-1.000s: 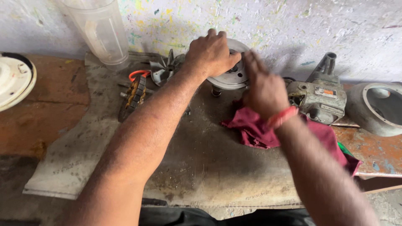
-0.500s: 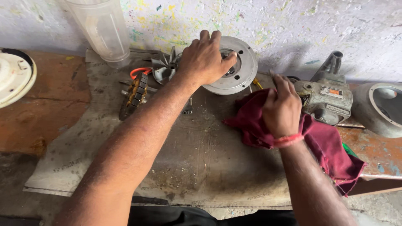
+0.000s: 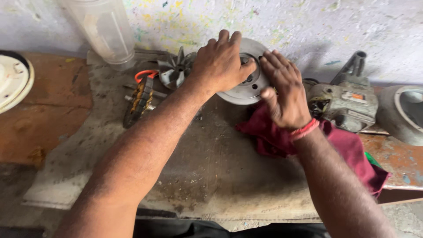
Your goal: The person uses a yellow-handled screwdriver to loosen and remove a central bolt from a circular metal motor component. They then separate the component into two halves, revealing internal copper windings, and continue to manipulate the parts on the workbench.
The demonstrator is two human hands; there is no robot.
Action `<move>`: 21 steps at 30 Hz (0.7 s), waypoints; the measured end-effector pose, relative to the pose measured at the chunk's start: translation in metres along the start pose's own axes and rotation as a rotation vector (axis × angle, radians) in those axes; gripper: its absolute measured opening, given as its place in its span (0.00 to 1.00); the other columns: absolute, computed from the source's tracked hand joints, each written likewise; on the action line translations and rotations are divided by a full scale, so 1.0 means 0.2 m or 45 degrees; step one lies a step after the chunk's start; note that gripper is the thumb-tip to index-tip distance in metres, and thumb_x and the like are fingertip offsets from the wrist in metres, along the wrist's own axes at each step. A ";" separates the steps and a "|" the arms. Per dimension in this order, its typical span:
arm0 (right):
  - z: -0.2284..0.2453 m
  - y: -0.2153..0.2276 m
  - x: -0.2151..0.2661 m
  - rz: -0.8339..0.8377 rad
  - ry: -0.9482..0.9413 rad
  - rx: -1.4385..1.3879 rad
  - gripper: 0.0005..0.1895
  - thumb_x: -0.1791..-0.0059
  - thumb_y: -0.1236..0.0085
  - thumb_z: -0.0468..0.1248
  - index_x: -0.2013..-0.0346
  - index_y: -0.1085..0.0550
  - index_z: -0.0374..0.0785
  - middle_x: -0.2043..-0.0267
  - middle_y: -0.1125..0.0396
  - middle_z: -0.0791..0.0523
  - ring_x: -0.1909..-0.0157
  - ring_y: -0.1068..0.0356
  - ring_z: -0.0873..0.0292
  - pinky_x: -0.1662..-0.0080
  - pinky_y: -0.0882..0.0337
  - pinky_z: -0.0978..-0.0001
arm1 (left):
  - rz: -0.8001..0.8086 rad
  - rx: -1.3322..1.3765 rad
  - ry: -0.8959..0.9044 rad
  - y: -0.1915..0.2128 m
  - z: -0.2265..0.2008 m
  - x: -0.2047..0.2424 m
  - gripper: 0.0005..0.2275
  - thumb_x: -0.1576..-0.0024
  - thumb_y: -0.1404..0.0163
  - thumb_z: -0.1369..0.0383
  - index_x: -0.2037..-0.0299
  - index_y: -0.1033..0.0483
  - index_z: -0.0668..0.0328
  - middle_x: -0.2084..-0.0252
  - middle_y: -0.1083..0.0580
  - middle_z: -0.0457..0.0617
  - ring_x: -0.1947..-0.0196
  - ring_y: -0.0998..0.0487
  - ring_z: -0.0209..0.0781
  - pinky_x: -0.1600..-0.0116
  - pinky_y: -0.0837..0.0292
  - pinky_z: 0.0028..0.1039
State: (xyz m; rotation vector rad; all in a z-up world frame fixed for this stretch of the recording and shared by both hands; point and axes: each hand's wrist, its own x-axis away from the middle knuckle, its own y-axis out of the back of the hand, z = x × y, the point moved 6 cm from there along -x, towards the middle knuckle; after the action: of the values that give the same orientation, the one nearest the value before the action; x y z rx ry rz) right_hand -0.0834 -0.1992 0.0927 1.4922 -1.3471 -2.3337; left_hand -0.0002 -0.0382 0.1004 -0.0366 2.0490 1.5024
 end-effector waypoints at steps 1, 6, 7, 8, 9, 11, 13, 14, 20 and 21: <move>-0.04 0.02 -0.02 0.013 -0.040 -0.043 0.42 0.39 0.71 0.62 0.31 0.34 0.26 0.26 0.41 0.39 0.22 0.47 0.36 0.25 0.50 0.44 | 0.023 0.007 0.010 -0.01 -0.01 -0.02 0.34 0.42 0.49 0.47 0.35 0.39 0.71 0.44 0.33 0.68 0.52 0.23 0.61 0.55 0.22 0.49; 0.02 0.07 0.10 -0.097 -0.163 -0.123 0.32 0.37 0.66 0.57 0.39 0.30 0.31 0.36 0.36 0.43 0.31 0.39 0.43 0.33 0.40 0.51 | 0.163 0.030 0.144 -0.04 0.04 -0.05 0.32 0.39 0.51 0.46 0.36 0.36 0.70 0.47 0.30 0.65 0.54 0.21 0.56 0.57 0.20 0.46; 0.02 0.07 0.16 -0.142 -0.333 -0.169 0.27 0.39 0.63 0.55 0.47 0.26 0.36 0.46 0.31 0.48 0.39 0.33 0.49 0.40 0.36 0.55 | 0.202 0.086 0.232 -0.04 0.07 -0.06 0.33 0.40 0.52 0.46 0.36 0.37 0.70 0.47 0.31 0.65 0.56 0.20 0.55 0.58 0.19 0.45; 0.01 0.08 0.22 -0.186 -0.504 -0.215 0.22 0.40 0.60 0.52 0.55 0.23 0.40 0.55 0.26 0.53 0.47 0.26 0.54 0.46 0.31 0.59 | 0.240 0.142 0.319 -0.04 0.10 -0.07 0.34 0.40 0.53 0.45 0.35 0.39 0.70 0.47 0.31 0.65 0.58 0.19 0.55 0.59 0.18 0.44; 0.05 0.05 0.25 -0.080 -0.403 -0.108 0.19 0.45 0.52 0.50 0.56 0.23 0.38 0.57 0.27 0.52 0.50 0.28 0.51 0.49 0.32 0.56 | 0.277 0.198 0.405 -0.04 0.12 -0.08 0.34 0.40 0.53 0.45 0.34 0.40 0.69 0.47 0.32 0.65 0.60 0.19 0.54 0.61 0.17 0.43; 0.11 -0.03 0.33 0.140 -0.215 0.119 0.19 0.55 0.36 0.44 0.56 0.22 0.34 0.62 0.28 0.50 0.56 0.31 0.45 0.55 0.34 0.51 | 0.311 0.188 0.444 -0.04 0.14 -0.10 0.32 0.38 0.55 0.45 0.36 0.36 0.69 0.48 0.29 0.63 0.59 0.19 0.52 0.57 0.18 0.43; 0.14 -0.06 0.37 0.118 -0.038 0.242 0.15 0.59 0.37 0.38 0.60 0.22 0.37 0.63 0.27 0.53 0.58 0.29 0.47 0.54 0.31 0.51 | 0.327 0.178 0.473 -0.04 0.13 -0.12 0.32 0.37 0.55 0.44 0.35 0.36 0.68 0.48 0.29 0.63 0.57 0.19 0.51 0.55 0.18 0.43; 0.15 -0.07 0.38 0.111 0.051 0.304 0.14 0.61 0.38 0.34 0.61 0.21 0.38 0.64 0.27 0.55 0.59 0.27 0.48 0.54 0.30 0.51 | 0.335 0.180 0.487 -0.04 0.13 -0.12 0.33 0.38 0.56 0.44 0.35 0.38 0.68 0.47 0.29 0.63 0.56 0.19 0.52 0.55 0.18 0.43; -0.11 0.23 0.30 -0.678 -0.453 -0.137 0.05 0.44 0.44 0.26 0.56 0.26 0.36 0.56 0.26 0.53 0.55 0.26 0.57 0.49 0.27 0.66 | 0.212 0.039 0.283 -0.05 -0.01 -0.09 0.36 0.41 0.52 0.45 0.36 0.41 0.72 0.40 0.36 0.69 0.48 0.27 0.63 0.51 0.23 0.50; -0.15 0.27 0.26 -0.896 -0.479 -0.442 0.04 0.43 0.46 0.26 0.54 0.27 0.35 0.51 0.25 0.54 0.50 0.26 0.60 0.44 0.26 0.67 | 0.207 0.024 0.255 -0.04 -0.02 -0.08 0.36 0.40 0.52 0.45 0.36 0.41 0.74 0.41 0.36 0.70 0.47 0.27 0.63 0.50 0.24 0.50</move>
State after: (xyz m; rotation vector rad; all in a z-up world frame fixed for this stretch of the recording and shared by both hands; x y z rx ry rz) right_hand -0.1086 -0.2771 0.0890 1.6469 -0.4059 -3.1791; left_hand 0.0141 -0.0503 0.1025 -0.0135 2.2720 1.6344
